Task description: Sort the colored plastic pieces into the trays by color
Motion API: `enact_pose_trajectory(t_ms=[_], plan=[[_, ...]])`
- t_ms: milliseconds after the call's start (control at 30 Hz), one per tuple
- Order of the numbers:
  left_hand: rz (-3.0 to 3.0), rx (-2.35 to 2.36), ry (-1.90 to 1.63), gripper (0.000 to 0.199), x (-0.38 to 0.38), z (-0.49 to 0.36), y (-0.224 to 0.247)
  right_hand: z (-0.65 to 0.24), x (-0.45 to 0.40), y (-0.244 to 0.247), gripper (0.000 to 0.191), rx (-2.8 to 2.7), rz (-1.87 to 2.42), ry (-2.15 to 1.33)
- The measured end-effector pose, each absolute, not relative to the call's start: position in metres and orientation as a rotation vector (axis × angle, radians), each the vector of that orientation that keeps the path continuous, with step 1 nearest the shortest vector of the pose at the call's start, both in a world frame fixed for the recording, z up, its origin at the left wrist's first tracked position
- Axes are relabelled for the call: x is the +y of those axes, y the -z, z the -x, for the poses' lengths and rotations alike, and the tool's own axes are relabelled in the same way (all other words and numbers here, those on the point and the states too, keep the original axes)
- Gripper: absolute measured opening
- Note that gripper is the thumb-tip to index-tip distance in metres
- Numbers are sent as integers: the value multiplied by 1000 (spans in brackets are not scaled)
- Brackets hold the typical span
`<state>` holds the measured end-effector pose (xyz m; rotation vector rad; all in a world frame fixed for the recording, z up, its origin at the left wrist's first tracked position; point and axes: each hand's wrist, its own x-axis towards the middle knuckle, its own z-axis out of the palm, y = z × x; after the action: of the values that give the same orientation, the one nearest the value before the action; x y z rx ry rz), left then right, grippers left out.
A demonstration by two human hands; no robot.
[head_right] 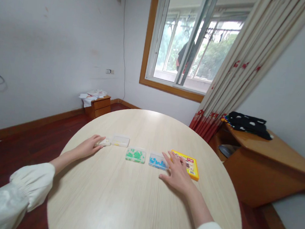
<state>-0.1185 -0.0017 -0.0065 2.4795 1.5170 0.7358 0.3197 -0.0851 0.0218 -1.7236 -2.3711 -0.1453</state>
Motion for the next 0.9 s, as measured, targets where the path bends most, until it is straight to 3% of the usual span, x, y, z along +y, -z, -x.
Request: enact_pose_trajectory(t_ms=[67, 200, 467, 633, 800, 900], plan=[[-2455, 1551, -793, 44, -3, 117, 11, -300, -79, -34, 78, -2479, 1751, -27], [-2408, 1614, -846, 43, -7, 114, 14, -283, -69, -45, 61, -2533, 1706, -146], [-2447, 1645, -895, 42, -6, 114, 18, -365, -56, -49, 53, -2154, 1710, 363], [-2495, 1651, -997, 42, -4, 115, 24, -406, -65, -24, 48, -2226, 1919, 188], [-2523, 1679, -953, 42, -5, 115, 22, -369, -72, -28, 59, -2194, 1878, 239], [-2519, 1704, -928, 43, -5, 116, 21, -314, -69, -41, 61, -2343, 1663, 26]])
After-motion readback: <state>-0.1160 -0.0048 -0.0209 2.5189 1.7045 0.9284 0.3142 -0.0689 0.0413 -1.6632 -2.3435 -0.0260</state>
